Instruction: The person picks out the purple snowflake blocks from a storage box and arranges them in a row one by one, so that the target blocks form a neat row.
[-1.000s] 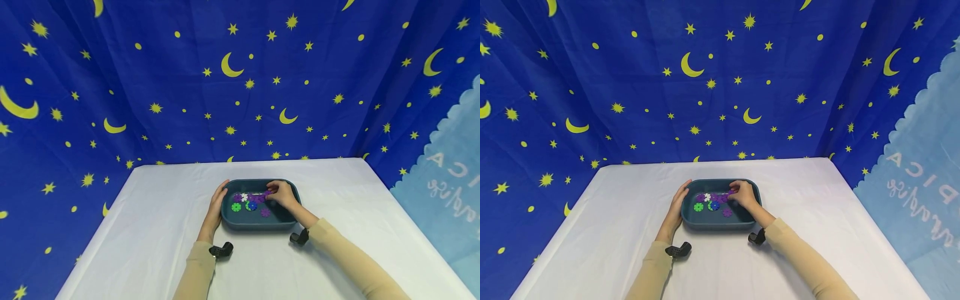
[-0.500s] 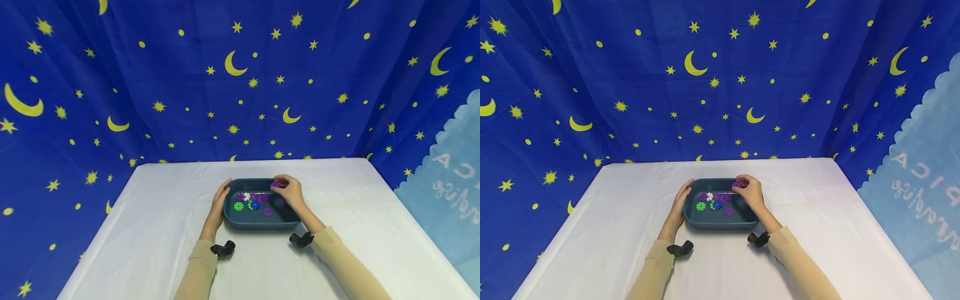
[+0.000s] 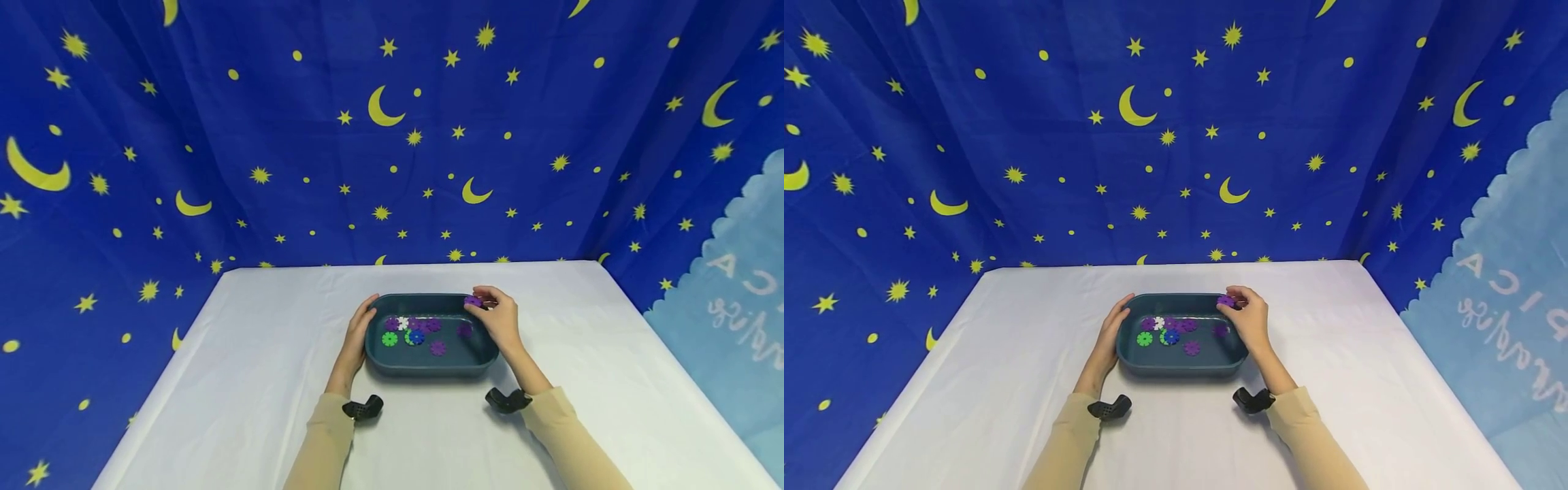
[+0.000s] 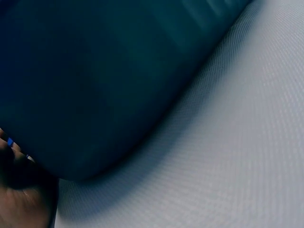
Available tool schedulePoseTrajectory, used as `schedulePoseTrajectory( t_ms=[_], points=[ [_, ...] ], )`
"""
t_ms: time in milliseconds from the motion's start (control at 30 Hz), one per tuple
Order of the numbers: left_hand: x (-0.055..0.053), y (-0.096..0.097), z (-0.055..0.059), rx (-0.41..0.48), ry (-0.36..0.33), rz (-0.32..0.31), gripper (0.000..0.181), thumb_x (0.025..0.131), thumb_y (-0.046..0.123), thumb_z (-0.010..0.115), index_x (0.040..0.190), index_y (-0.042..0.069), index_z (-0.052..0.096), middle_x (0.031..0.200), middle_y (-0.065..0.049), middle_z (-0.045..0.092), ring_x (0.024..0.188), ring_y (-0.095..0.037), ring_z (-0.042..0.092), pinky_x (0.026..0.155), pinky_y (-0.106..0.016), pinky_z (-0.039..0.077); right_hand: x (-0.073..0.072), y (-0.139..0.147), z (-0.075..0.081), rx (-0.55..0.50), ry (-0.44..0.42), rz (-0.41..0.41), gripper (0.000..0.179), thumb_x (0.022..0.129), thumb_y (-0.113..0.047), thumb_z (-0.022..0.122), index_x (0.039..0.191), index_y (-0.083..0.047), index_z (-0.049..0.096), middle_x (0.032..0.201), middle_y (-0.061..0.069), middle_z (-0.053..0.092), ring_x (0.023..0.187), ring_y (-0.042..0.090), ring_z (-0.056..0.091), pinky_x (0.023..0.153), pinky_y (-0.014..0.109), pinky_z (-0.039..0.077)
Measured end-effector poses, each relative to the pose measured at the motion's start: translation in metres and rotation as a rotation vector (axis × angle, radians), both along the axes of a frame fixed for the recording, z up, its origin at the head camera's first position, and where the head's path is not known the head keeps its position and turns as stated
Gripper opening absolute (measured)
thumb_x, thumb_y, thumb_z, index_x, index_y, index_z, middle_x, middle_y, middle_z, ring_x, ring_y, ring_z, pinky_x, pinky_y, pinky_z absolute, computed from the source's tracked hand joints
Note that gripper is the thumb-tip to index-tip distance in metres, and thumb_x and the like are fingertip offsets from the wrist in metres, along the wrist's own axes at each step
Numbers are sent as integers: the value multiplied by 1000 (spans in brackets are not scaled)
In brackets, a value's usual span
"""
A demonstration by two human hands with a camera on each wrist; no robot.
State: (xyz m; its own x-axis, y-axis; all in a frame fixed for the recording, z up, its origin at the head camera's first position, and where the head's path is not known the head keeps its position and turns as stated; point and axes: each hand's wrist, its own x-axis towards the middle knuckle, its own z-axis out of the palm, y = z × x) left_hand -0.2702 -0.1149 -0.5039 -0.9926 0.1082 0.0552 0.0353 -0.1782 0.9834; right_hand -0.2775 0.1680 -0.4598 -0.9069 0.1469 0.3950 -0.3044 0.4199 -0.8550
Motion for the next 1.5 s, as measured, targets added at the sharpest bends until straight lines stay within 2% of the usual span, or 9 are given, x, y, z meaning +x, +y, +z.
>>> schedulePoseTrajectory(
  t_ms=[167,300,467,700,1000,1167,1300,1500],
  points=[
    [-7,0,-14,3,-12,8,46,103,21,39,147,6,34,157,-9,25,148,-26,16,122,-47,9,2,14,0,-30,-26,-41,35,73,-4,80,104,7,68,99,27,69,78,6,61,70,8,47],
    [-6,0,-12,6,6,-1,47,103,19,38,147,4,33,157,-11,24,148,-28,15,122,-48,9,1,24,3,-38,-46,-60,35,74,-3,79,105,6,68,100,27,69,75,-3,57,69,6,43],
    [3,1,3,-1,13,-6,47,103,16,36,147,1,32,157,-15,24,148,-31,15,122,-49,10,-2,35,1,-52,-55,-96,37,73,-2,79,105,9,66,101,30,68,73,-1,58,65,5,42],
    [-10,0,-18,11,18,14,50,102,25,40,147,6,33,157,-10,25,148,-27,16,122,-48,10,-8,41,-14,-55,-111,-155,35,70,4,78,101,12,66,99,33,67,60,-10,49,59,2,41],
    [-9,1,-18,-2,-2,25,49,102,27,41,147,10,35,157,-7,26,148,-25,17,122,-47,11,-13,47,-39,-48,-219,-163,31,73,5,73,102,14,65,100,32,67,54,-10,47,53,7,40],
    [-9,1,-19,-9,-2,33,48,101,29,42,146,12,38,156,-6,29,147,-25,20,122,-47,13,-13,50,-49,-44,-236,-160,29,73,7,71,100,14,66,99,32,67,58,-11,49,55,5,41],
    [-9,1,-20,-7,-7,36,47,100,29,43,145,13,40,155,-6,31,146,-24,21,122,-46,14,-13,52,-54,4,-244,-170,29,70,5,73,98,13,67,95,30,69,61,-10,50,57,5,39],
    [-10,1,-19,1,3,20,48,102,26,41,146,9,36,157,-8,27,148,-26,18,122,-47,11,-13,54,-57,38,-232,-150,31,68,8,71,99,13,66,96,32,68,59,-7,48,55,6,39]
  ],
)
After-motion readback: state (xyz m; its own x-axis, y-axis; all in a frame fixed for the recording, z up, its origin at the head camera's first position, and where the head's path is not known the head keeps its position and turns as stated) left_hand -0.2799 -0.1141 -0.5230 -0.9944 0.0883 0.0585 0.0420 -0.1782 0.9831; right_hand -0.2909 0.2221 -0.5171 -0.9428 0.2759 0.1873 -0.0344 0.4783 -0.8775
